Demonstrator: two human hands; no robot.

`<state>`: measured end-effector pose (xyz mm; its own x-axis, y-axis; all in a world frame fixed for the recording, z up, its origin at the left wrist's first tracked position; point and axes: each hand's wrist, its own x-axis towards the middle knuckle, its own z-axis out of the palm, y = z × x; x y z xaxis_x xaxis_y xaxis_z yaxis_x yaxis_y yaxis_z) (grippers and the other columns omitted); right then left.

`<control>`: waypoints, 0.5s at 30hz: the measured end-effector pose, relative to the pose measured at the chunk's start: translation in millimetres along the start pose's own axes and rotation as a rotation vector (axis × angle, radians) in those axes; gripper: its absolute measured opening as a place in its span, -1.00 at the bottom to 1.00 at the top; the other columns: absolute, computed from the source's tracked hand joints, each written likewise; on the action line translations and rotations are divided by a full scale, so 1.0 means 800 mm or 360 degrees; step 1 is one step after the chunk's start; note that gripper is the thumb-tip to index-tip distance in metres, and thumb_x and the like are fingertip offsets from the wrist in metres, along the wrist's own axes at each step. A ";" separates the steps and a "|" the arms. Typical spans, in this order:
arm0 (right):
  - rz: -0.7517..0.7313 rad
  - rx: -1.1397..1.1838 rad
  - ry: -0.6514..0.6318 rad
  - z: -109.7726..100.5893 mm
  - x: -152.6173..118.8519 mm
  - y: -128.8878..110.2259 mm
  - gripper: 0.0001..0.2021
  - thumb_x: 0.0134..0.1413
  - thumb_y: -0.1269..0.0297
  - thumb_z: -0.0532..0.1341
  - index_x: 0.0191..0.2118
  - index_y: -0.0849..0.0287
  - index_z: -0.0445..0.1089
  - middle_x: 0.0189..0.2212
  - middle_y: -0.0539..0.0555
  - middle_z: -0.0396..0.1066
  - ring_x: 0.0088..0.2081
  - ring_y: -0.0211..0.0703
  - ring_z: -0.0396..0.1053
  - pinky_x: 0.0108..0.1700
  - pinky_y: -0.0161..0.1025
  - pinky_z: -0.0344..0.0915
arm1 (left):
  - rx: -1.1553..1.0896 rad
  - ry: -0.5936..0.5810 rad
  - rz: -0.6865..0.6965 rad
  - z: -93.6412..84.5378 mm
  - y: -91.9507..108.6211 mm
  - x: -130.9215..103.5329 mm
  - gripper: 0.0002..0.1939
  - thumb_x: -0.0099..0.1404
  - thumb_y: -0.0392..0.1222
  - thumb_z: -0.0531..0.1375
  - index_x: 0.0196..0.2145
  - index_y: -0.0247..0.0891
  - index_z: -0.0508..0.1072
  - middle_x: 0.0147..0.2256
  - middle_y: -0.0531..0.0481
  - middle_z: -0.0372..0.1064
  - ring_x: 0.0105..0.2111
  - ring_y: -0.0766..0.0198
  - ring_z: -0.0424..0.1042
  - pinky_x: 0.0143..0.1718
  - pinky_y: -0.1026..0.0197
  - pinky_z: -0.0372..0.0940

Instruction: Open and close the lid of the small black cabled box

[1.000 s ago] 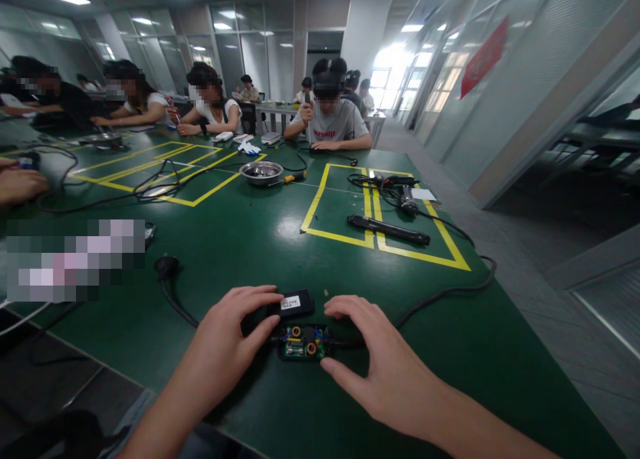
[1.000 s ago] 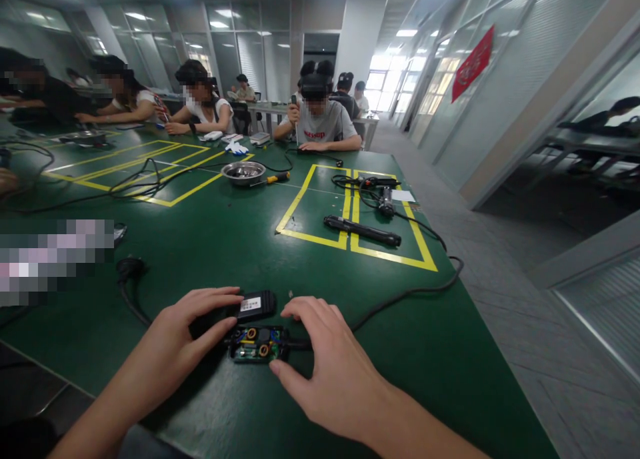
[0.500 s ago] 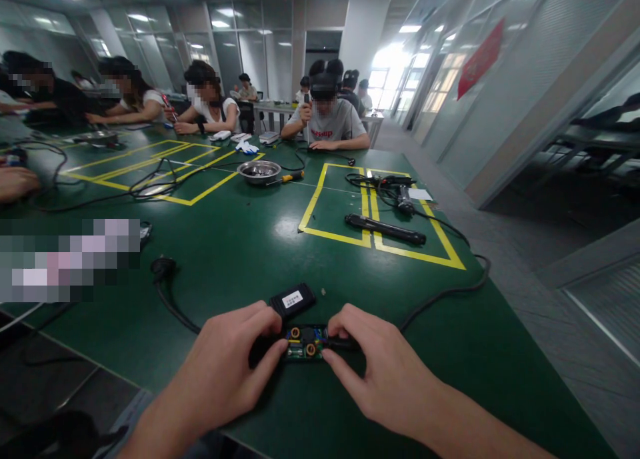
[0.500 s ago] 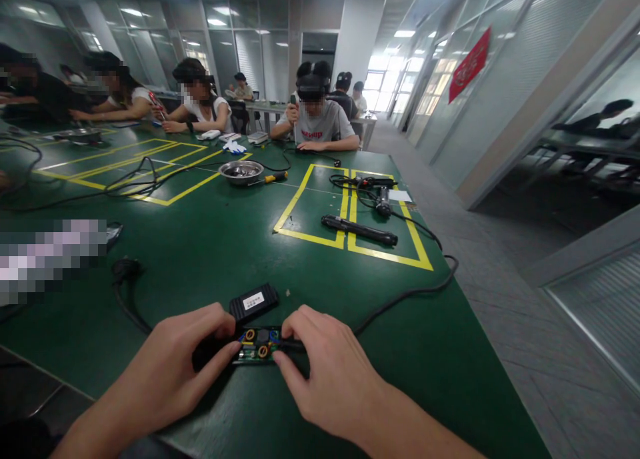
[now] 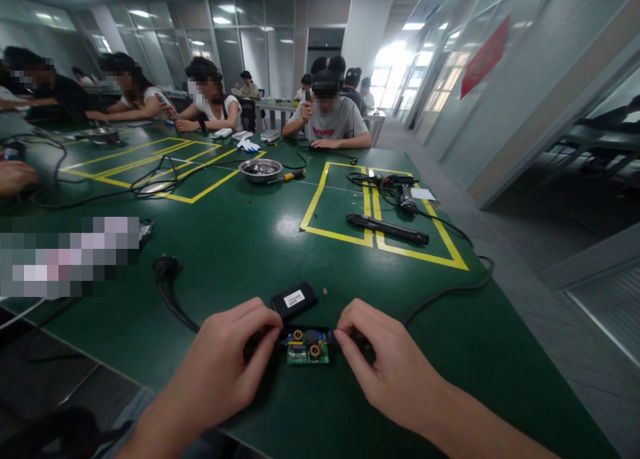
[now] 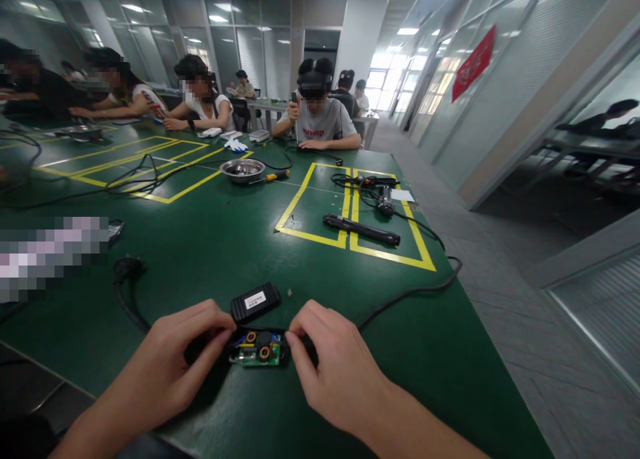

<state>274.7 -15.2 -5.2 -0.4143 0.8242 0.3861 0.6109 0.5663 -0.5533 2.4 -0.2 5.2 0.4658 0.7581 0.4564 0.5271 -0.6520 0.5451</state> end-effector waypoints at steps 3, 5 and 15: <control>-0.0008 0.0010 0.0032 0.000 -0.001 0.001 -0.79 0.49 0.45 0.10 -0.24 0.07 0.34 -0.34 0.04 0.46 -0.36 -0.10 0.47 -0.34 -0.20 0.33 | -0.0018 0.0045 0.0005 -0.001 0.000 0.001 -0.76 0.57 -0.35 0.14 -0.21 -0.13 0.57 -0.35 0.08 0.55 -0.40 0.27 0.55 -0.36 0.29 0.33; -0.0002 0.0014 0.0034 0.001 -0.001 0.002 -0.79 0.48 0.44 0.10 -0.24 0.08 0.35 -0.34 0.05 0.47 -0.36 -0.10 0.46 -0.34 -0.20 0.33 | -0.0006 0.0034 -0.0004 -0.001 0.000 0.001 -0.76 0.56 -0.35 0.15 -0.21 -0.13 0.58 -0.35 0.08 0.55 -0.40 0.27 0.56 -0.36 0.29 0.33; 0.0062 -0.0124 -0.0044 0.006 -0.002 0.004 -0.80 0.42 0.48 0.18 -0.29 0.07 0.33 -0.37 0.01 0.46 -0.35 -0.07 0.45 -0.28 -0.13 0.31 | 0.0199 0.0016 -0.0045 0.002 -0.004 -0.001 -0.75 0.57 -0.28 0.17 -0.05 -0.12 0.68 -0.13 -0.08 0.64 -0.20 0.11 0.64 -0.19 0.14 0.50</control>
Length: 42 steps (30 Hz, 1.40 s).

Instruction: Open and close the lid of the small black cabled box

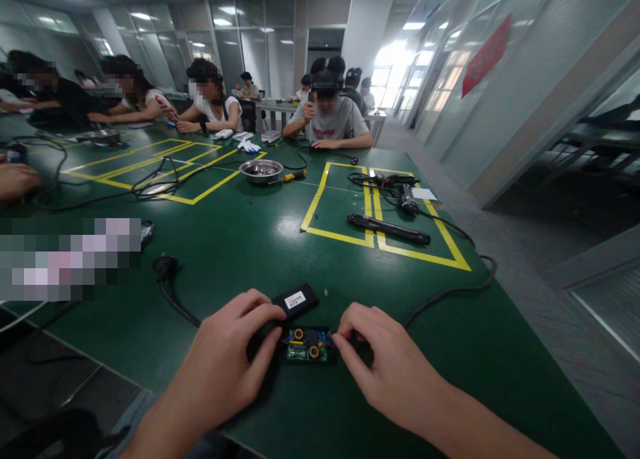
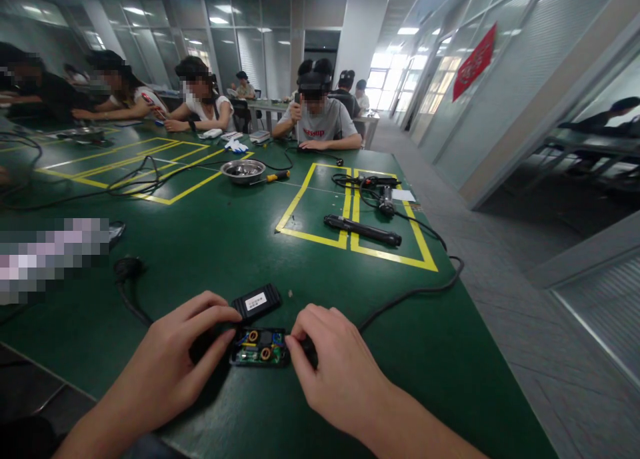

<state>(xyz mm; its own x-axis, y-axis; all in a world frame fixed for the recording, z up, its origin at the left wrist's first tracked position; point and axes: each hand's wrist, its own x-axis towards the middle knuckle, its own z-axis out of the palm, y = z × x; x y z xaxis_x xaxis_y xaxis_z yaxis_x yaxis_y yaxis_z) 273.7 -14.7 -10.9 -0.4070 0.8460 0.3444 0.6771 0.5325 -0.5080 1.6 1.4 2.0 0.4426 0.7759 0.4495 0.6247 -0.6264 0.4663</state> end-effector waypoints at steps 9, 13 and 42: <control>0.0033 0.0030 -0.0049 -0.002 0.001 0.000 -0.77 0.41 0.53 0.20 -0.27 0.07 0.31 -0.31 0.04 0.50 -0.24 -0.01 0.46 -0.15 -0.05 0.34 | 0.0186 0.0008 -0.0243 0.013 -0.023 0.000 -0.73 0.55 -0.14 0.27 0.06 -0.04 0.76 0.15 -0.13 0.70 0.12 -0.14 0.66 0.17 -0.27 0.56; 0.0033 0.0033 -0.0102 -0.003 0.003 -0.001 -0.78 0.42 0.52 0.19 -0.28 0.07 0.30 -0.30 0.06 0.49 -0.24 0.01 0.45 -0.15 -0.02 0.34 | 0.0111 0.0162 -0.0330 0.012 -0.032 0.000 -0.83 0.50 -0.14 0.34 -0.03 -0.10 0.73 -0.03 -0.10 0.75 -0.05 -0.07 0.72 0.07 -0.12 0.62; 0.0074 0.0185 -0.0207 -0.012 0.005 -0.008 -0.67 0.21 0.46 0.48 0.04 0.05 0.56 -0.01 0.11 0.65 -0.01 0.11 0.58 0.05 0.07 0.44 | -0.0439 -0.0244 0.0122 -0.004 0.000 0.002 -0.69 0.53 -0.34 0.33 0.12 -0.04 0.68 0.04 -0.09 0.70 0.02 0.08 0.66 0.05 0.09 0.59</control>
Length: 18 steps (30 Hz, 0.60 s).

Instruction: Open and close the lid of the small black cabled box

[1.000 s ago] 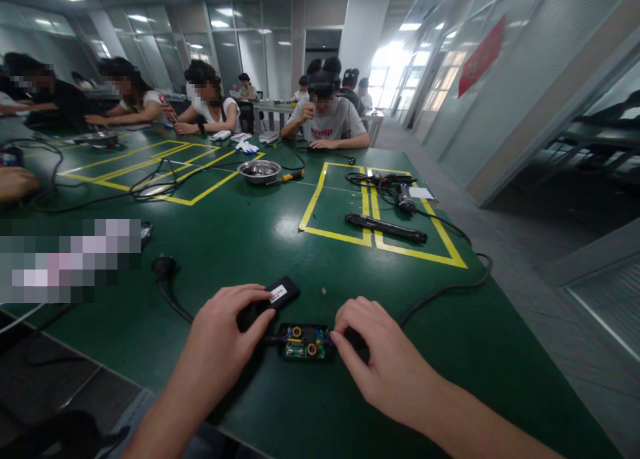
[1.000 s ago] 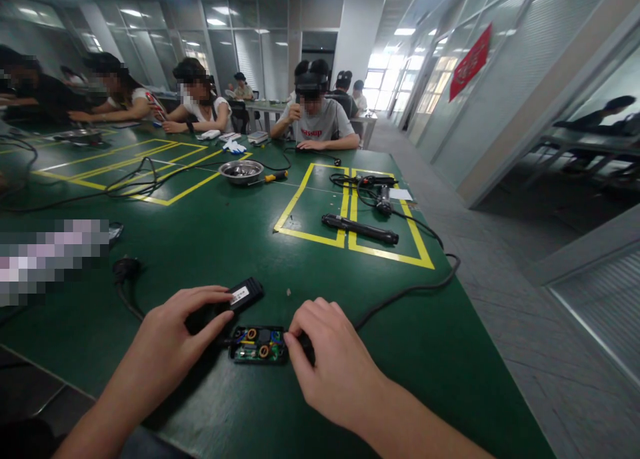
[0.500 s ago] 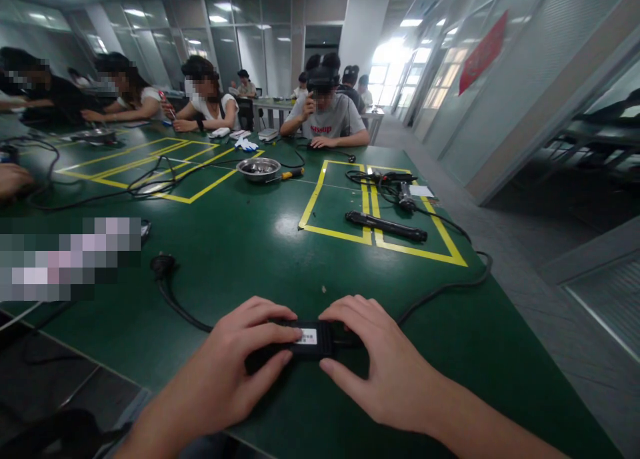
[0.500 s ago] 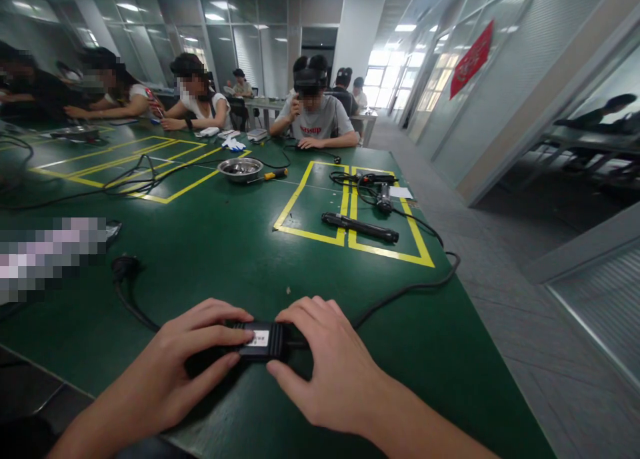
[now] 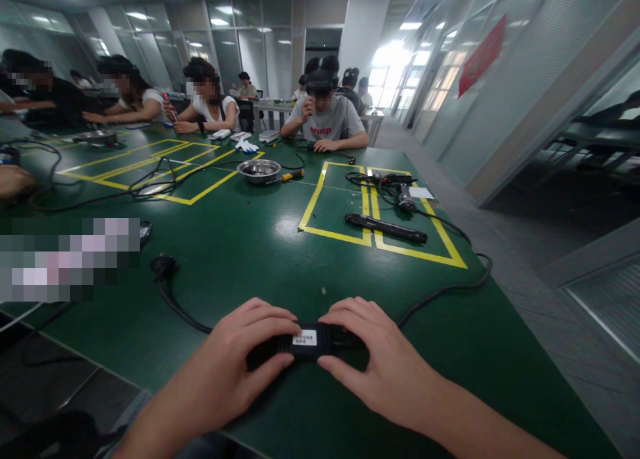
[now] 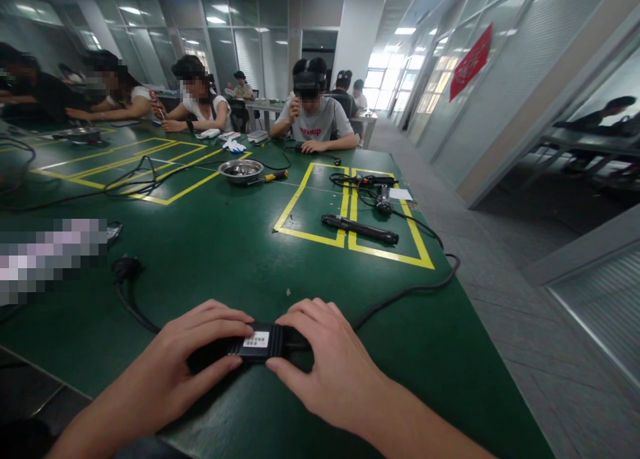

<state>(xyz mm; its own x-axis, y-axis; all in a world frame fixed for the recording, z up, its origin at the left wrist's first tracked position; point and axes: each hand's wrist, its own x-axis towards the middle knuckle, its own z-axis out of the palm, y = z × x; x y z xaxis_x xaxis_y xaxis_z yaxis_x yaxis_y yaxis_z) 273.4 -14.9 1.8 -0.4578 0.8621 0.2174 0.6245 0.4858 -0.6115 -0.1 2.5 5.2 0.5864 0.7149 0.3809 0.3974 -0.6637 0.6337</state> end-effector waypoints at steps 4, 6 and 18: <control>0.0026 -0.0010 -0.0005 0.001 -0.001 0.001 -0.64 0.21 0.43 0.48 0.08 0.05 0.54 -0.01 0.13 0.64 -0.01 0.13 0.56 0.06 0.10 0.42 | -0.0036 0.0042 0.0007 0.000 0.001 -0.002 -0.70 0.53 -0.33 0.32 0.12 -0.05 0.63 0.02 -0.06 0.70 0.00 0.10 0.67 0.04 0.13 0.59; 0.0085 -0.0002 0.0038 0.004 -0.003 0.002 -0.48 0.18 0.38 0.49 0.23 0.05 0.47 -0.02 0.14 0.62 -0.03 0.14 0.55 0.07 0.13 0.43 | -0.0045 0.0148 -0.0033 0.001 0.000 -0.005 -0.78 0.53 -0.31 0.31 0.06 -0.07 0.60 0.02 -0.06 0.70 -0.01 0.11 0.68 0.03 0.14 0.59; -0.0093 -0.0174 0.0144 0.006 -0.003 0.005 -0.80 0.26 0.52 0.32 -0.18 0.07 0.37 -0.26 0.06 0.52 -0.23 0.01 0.49 -0.16 -0.06 0.37 | 0.0420 0.0349 -0.0139 0.008 -0.012 0.002 -0.81 0.57 -0.23 0.19 -0.18 -0.13 0.61 0.05 -0.18 0.67 0.02 -0.02 0.65 0.04 -0.01 0.57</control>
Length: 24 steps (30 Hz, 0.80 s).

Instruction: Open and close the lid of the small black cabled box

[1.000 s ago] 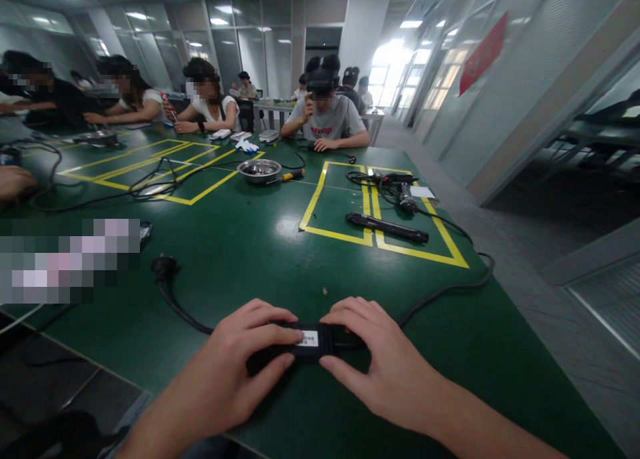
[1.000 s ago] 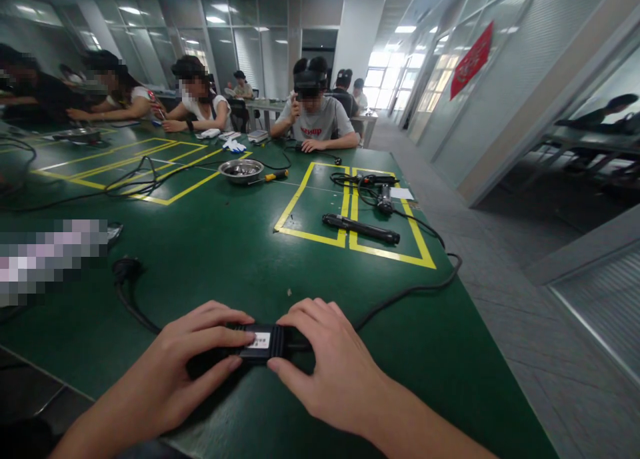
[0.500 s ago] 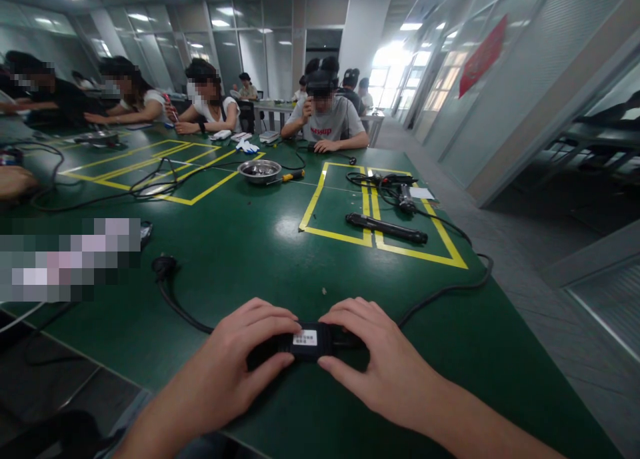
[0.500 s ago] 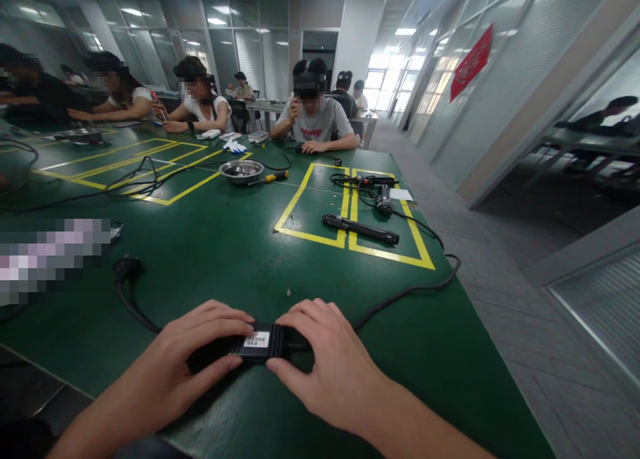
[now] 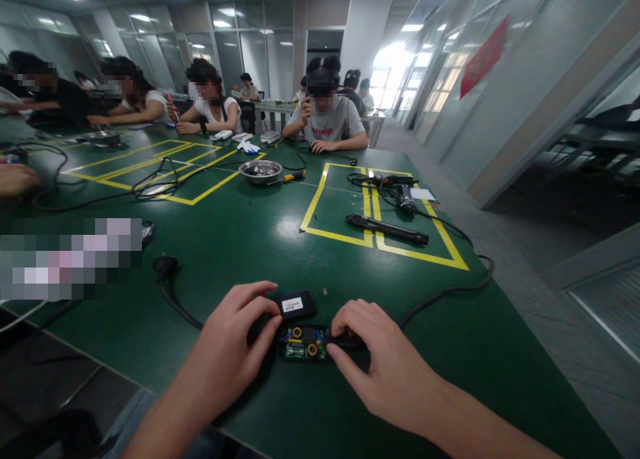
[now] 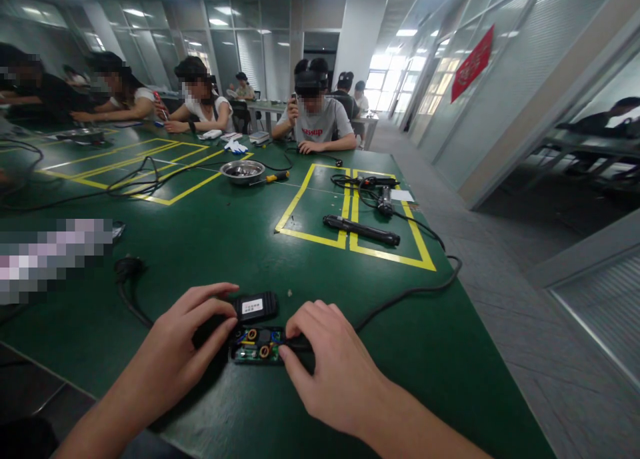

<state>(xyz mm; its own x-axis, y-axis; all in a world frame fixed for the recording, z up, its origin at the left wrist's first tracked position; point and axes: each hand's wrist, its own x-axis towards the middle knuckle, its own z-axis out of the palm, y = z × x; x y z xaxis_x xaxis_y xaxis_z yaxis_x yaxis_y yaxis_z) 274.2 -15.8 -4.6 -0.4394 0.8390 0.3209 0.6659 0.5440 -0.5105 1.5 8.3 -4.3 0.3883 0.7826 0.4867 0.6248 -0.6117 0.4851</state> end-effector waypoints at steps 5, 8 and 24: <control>-0.0005 0.0050 -0.0028 0.003 -0.003 0.003 -0.83 0.30 0.50 0.31 -0.16 0.07 0.38 -0.29 0.03 0.52 -0.30 -0.05 0.52 -0.27 -0.16 0.35 | -0.0037 -0.0171 0.0093 -0.007 0.016 -0.002 -0.90 0.50 -0.25 0.26 -0.21 -0.14 0.56 -0.30 -0.01 0.59 -0.32 0.12 0.56 -0.31 0.18 0.40; -0.0002 0.0091 -0.0019 0.004 -0.004 0.004 -0.85 0.32 0.48 0.32 -0.15 0.06 0.40 -0.29 0.02 0.53 -0.31 -0.08 0.54 -0.27 -0.18 0.36 | -0.0063 -0.0256 0.0083 -0.005 0.016 -0.002 -0.90 0.53 -0.24 0.25 -0.20 -0.14 0.56 -0.35 0.03 0.58 -0.37 0.16 0.56 -0.38 0.21 0.33; 0.0003 0.0030 -0.0013 0.004 -0.001 0.004 -0.81 0.46 0.49 0.14 -0.18 0.08 0.41 -0.31 0.04 0.52 -0.31 -0.04 0.53 -0.26 -0.13 0.35 | -0.0125 -0.0180 0.0087 -0.004 0.011 -0.005 -0.77 0.58 -0.35 0.16 -0.10 -0.12 0.61 -0.24 0.02 0.60 -0.32 0.23 0.61 -0.33 0.27 0.39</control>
<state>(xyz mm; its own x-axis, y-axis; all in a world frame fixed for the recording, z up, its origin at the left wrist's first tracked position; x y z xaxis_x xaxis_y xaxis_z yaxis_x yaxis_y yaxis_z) 274.8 -15.1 -8.6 -0.4431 0.8399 0.3135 0.6552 0.5421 -0.5261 3.2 -0.6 -0.2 0.4970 0.7530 0.4312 0.5474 -0.6576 0.5175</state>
